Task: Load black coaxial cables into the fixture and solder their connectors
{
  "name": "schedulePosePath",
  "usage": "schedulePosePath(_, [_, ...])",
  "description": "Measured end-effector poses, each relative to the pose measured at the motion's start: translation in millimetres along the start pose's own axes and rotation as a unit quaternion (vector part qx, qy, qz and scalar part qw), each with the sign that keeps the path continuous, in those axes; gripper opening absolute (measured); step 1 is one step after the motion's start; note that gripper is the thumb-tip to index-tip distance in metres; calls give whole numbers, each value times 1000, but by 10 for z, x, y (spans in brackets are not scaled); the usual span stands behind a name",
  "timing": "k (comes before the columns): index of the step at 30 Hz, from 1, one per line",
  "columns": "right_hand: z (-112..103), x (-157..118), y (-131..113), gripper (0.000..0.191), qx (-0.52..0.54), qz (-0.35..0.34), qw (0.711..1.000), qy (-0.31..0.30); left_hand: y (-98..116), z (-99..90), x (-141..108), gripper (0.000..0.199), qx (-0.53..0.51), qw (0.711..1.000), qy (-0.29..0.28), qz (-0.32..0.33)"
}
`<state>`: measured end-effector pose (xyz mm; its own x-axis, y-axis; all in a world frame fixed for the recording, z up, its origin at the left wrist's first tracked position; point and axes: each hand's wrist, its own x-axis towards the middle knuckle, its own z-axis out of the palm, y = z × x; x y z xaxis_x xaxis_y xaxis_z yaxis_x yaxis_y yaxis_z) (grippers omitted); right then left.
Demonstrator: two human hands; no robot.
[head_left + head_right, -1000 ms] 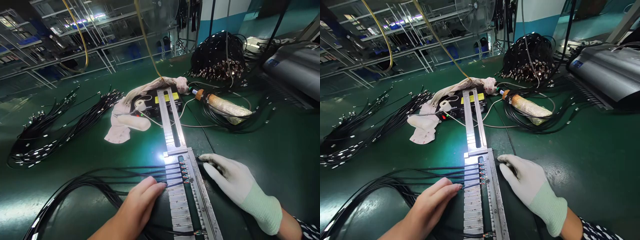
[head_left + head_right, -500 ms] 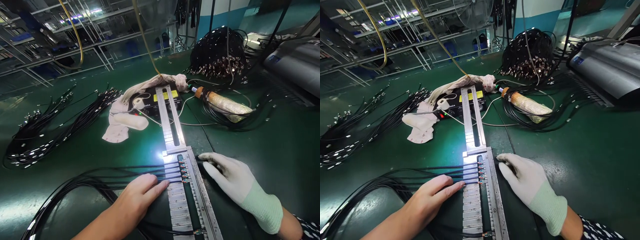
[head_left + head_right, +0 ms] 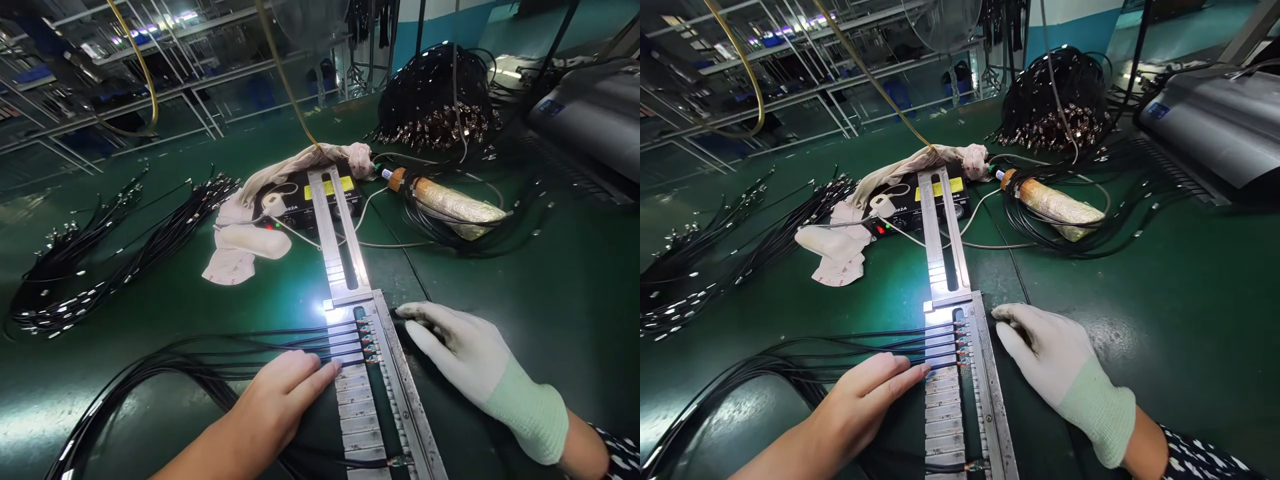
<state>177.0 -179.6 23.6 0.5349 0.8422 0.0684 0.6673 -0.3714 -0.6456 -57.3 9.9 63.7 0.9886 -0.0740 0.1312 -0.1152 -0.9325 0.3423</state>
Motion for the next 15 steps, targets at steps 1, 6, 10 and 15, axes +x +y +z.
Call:
schedulePosePath(1, [0, -1, -2, 18, -1, 0, 1000, 3, -7, 32, -4, 39, -9, 1000, 1, -1])
schedulePosePath(6, [8, -8, 3, 18, 1, 4, 1000, 4, 6, 227, -95, 40, 80, 994, 69, -42])
schedulePosePath(10, [19, 2, 5, 18, 3, 2, 1000, 12, 72, 246, -158, 49, 113, 992, 25, -58])
schedulePosePath(15, [10, 25, -14, 21, 1, 19, 1000, -5, 163, 201, 34, 41, 107, 994, 2, -22])
